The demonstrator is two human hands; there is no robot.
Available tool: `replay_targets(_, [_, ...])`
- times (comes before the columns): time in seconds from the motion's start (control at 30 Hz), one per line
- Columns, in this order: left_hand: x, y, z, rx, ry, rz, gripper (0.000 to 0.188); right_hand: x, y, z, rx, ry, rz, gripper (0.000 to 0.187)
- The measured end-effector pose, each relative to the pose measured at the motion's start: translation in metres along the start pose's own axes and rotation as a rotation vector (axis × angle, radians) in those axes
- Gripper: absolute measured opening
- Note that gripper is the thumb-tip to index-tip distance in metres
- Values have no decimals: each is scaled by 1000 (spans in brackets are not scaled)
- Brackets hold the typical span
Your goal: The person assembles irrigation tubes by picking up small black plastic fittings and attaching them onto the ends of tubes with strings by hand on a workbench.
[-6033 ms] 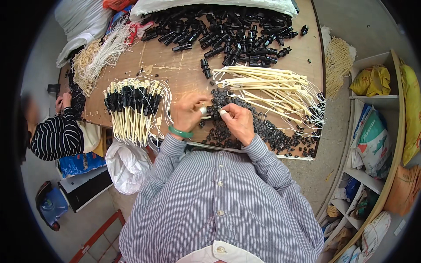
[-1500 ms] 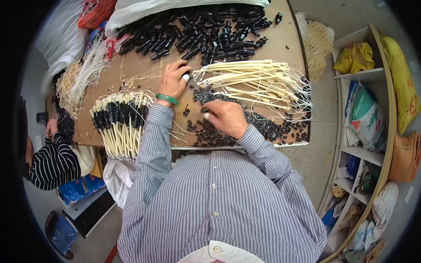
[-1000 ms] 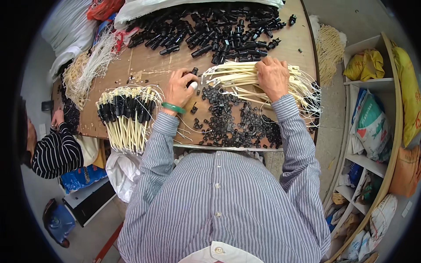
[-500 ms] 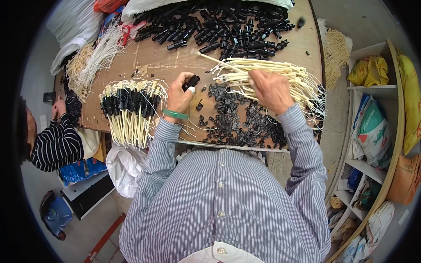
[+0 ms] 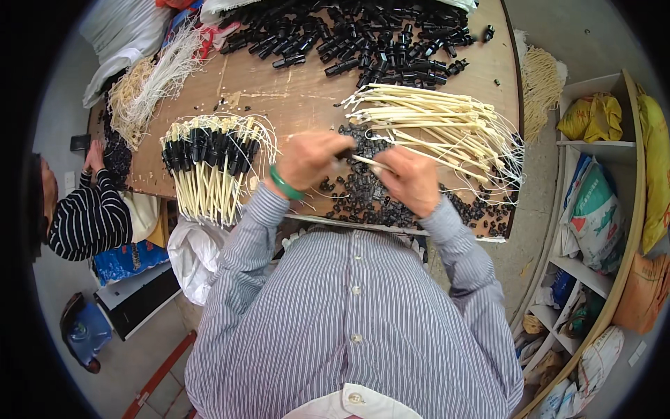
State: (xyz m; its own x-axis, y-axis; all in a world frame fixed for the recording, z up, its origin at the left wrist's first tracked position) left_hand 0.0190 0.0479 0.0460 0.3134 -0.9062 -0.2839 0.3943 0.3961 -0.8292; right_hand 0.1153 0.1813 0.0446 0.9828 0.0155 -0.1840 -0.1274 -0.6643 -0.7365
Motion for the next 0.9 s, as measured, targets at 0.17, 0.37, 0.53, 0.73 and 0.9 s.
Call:
replay_targets(0.17, [7, -6, -4, -49, -330, 15, 16, -23, -10, 4, -360, 20, 204, 13])
replay_targets(0.37, [46, 17, -53, 616, -802, 57, 15, -22, 4, -23, -684, 71, -209, 18])
replay_targets(0.53, [40, 28, -33, 871, -716, 156, 16, -17, 32, -19, -47, 162, -108, 16])
replay_targets(0.73, [35, 17, -22, 328, -522, 38, 34, -13, 31, -20, 75, 75, 28, 10])
replay_targets(0.9, [39, 22, -21, 241, -555, -84, 41, -16, 24, -17, 45, 151, 47, 9])
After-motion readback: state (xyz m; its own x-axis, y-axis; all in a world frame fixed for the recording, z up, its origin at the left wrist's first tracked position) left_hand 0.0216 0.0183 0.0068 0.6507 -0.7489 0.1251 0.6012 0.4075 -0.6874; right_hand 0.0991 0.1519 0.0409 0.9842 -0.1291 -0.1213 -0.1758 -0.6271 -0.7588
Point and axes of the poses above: each hand's wrist, its own x-axis away from the middle knuckle, its own y-axis out of the palm, z = x × y, the point moved 7 cm from there along -x, towards the middle knuckle, and after that the axes turned 9 degrees about -z, right-handed, at the moved point
